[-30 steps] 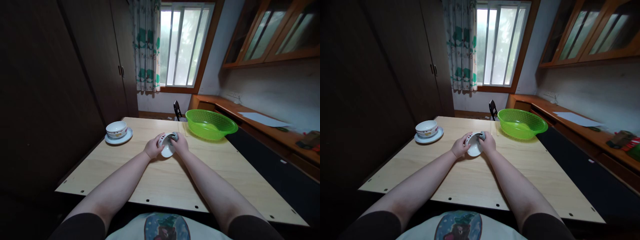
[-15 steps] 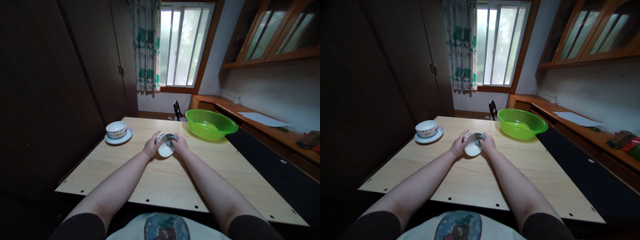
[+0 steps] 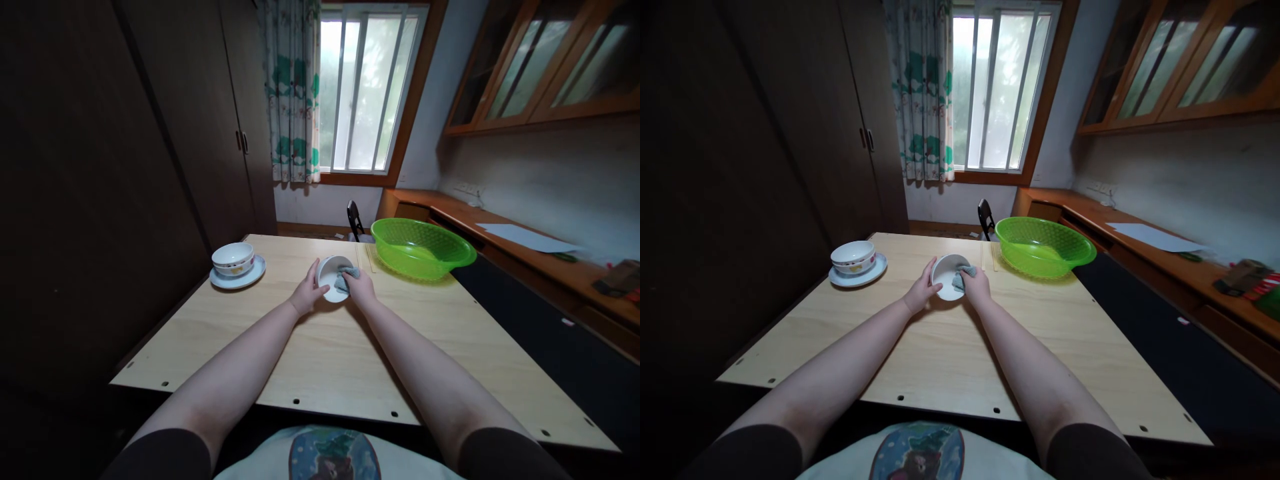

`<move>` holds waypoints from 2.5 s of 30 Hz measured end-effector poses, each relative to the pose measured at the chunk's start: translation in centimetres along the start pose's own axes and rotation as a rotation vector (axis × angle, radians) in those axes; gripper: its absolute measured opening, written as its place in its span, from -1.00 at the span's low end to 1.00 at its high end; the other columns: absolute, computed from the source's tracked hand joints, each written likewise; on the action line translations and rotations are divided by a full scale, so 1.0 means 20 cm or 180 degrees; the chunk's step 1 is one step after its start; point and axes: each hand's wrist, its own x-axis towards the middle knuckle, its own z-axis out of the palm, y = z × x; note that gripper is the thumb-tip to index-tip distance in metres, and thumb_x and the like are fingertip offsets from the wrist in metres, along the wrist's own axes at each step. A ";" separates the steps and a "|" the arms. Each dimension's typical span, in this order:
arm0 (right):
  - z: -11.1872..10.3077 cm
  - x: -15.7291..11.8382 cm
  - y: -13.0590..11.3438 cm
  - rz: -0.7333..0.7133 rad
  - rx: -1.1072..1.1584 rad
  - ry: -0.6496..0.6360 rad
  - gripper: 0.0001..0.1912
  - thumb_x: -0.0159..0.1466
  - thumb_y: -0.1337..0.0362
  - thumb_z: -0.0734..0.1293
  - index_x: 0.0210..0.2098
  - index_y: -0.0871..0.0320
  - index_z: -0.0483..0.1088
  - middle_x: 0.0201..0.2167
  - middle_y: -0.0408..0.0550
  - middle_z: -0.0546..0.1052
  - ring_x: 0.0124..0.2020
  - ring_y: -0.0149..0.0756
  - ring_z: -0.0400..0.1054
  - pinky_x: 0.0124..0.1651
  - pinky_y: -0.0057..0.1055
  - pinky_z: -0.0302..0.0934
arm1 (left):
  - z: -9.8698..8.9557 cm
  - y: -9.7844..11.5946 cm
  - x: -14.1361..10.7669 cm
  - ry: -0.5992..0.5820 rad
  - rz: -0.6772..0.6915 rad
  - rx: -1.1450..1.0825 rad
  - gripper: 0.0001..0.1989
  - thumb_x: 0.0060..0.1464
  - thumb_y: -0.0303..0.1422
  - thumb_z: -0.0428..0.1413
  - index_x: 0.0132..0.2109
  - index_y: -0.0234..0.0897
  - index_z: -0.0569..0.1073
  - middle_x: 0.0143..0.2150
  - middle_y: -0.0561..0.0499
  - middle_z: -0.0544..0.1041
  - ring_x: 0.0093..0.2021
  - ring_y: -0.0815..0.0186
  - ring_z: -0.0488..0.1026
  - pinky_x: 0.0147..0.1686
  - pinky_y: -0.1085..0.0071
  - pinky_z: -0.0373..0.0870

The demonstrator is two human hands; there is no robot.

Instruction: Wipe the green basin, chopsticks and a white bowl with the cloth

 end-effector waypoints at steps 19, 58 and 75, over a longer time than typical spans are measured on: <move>-0.04 -0.04 -0.08 -0.0484 -0.1033 -0.0260 -0.81 0.11 0.14 0.32 -0.30 0.07 0.38 -0.39 -0.12 0.52 -0.36 -0.26 0.38 -0.36 -0.41 0.15 | -0.03 0.01 -0.01 0.0117 0.0081 0.0740 -0.38 0.02 -0.35 0.06 0.25 -0.28 0.21 0.22 -0.11 0.36 0.19 0.14 0.30 0.21 0.23 0.18; -0.03 -0.06 -0.10 -0.0426 -0.1136 -0.0452 -0.82 0.14 0.14 0.32 -0.31 0.09 0.35 -0.39 -0.12 0.51 -0.35 -0.28 0.37 -0.36 -0.44 0.13 | -0.04 -0.01 -0.01 0.0583 0.0192 0.0875 -0.46 0.11 -0.24 -0.01 0.23 -0.26 0.23 0.17 -0.11 0.41 0.13 0.12 0.35 0.15 0.21 0.24; -0.06 -0.07 -0.13 -0.0528 -0.1054 -0.0326 -0.83 0.14 0.16 0.30 -0.32 0.09 0.36 -0.38 -0.11 0.51 -0.35 -0.27 0.36 -0.35 -0.42 0.15 | -0.03 -0.01 -0.02 0.0385 0.0326 0.0722 -0.46 0.11 -0.19 -0.01 0.21 -0.28 0.24 0.17 -0.13 0.40 0.14 0.13 0.34 0.16 0.23 0.22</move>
